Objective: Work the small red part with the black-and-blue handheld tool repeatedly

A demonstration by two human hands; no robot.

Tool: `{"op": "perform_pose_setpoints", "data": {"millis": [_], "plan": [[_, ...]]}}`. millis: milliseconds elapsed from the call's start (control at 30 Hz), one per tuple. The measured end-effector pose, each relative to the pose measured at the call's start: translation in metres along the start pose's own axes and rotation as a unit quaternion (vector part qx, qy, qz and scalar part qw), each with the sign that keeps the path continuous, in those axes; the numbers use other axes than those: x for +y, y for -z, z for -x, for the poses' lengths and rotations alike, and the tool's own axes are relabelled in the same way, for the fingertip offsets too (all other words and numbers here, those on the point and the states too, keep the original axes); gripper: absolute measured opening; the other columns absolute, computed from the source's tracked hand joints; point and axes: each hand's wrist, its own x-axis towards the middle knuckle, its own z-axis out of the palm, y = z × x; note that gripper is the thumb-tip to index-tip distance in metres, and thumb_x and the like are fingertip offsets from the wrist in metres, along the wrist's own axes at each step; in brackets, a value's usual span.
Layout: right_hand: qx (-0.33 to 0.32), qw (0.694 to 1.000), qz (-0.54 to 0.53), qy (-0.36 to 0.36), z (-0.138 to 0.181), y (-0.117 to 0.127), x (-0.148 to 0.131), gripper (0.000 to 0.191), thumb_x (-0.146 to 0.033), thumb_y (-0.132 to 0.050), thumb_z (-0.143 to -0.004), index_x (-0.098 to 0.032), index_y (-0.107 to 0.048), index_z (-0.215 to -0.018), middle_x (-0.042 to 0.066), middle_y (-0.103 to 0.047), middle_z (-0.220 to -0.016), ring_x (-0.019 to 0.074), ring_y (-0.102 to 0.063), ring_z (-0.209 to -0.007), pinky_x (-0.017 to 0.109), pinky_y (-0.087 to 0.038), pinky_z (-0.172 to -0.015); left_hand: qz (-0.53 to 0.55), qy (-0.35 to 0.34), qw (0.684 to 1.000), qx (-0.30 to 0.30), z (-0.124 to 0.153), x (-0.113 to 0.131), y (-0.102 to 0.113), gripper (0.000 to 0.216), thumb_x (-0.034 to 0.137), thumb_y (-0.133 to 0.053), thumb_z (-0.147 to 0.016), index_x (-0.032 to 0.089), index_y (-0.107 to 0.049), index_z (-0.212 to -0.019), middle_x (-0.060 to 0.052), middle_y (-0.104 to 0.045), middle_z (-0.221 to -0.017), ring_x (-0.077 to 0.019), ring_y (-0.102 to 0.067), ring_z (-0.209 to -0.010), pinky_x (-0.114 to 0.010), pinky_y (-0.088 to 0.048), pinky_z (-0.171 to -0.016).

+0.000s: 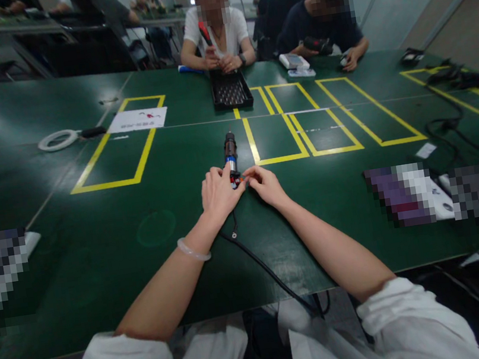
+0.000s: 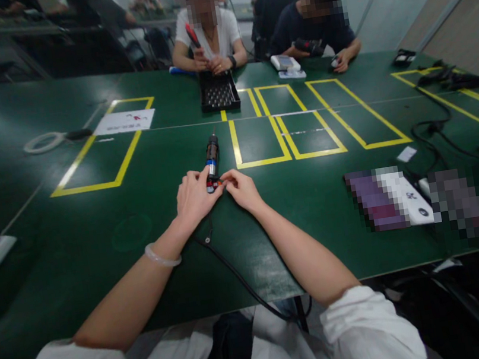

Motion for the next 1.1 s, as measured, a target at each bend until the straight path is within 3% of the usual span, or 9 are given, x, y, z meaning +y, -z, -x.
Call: {"op": "perform_pose_setpoints", "data": {"millis": [733,900,1100], "plan": [[-0.015,1.0,0.001,-0.011,0.0,0.004,-0.003,0.019,-0.02,-0.048,-0.079,-0.018,-0.063,-0.091,0.002,-0.069,-0.084,0.0145,-0.062,-0.076,0.027,-0.048,-0.073,-0.017,-0.015,1.0,-0.008,0.002,-0.007,0.007,0.057,0.046,-0.051,-0.086,0.023,-0.043,-0.138,-0.014,-0.05,-0.116,-0.0294,-0.05,-0.104,-0.039,-0.042,-0.087],[-0.017,1.0,-0.015,-0.021,0.001,0.004,-0.003,0.02,-0.019,-0.048,-0.08,-0.017,-0.063,-0.092,0.003,-0.068,-0.084,0.014,-0.062,-0.074,0.027,-0.049,-0.072,-0.049,-0.016,0.999,-0.016,0.01,-0.034,0.016,0.062,0.05,-0.049,-0.086,0.024,-0.04,-0.141,-0.015,-0.05,-0.118,-0.0298,-0.051,-0.103,-0.039,-0.044,-0.085],[-0.022,1.0,-0.011,-0.018,0.002,0.005,-0.002,0.019,-0.019,-0.048,-0.081,-0.017,-0.064,-0.092,0.003,-0.069,-0.085,0.0141,-0.063,-0.077,0.027,-0.048,-0.074,-0.075,0.038,0.996,-0.031,0.03,-0.094,0.034,0.067,0.056,-0.044,-0.086,0.024,-0.037,-0.144,-0.017,-0.049,-0.123,-0.0335,-0.052,-0.105,-0.042,-0.045,-0.084]]}}
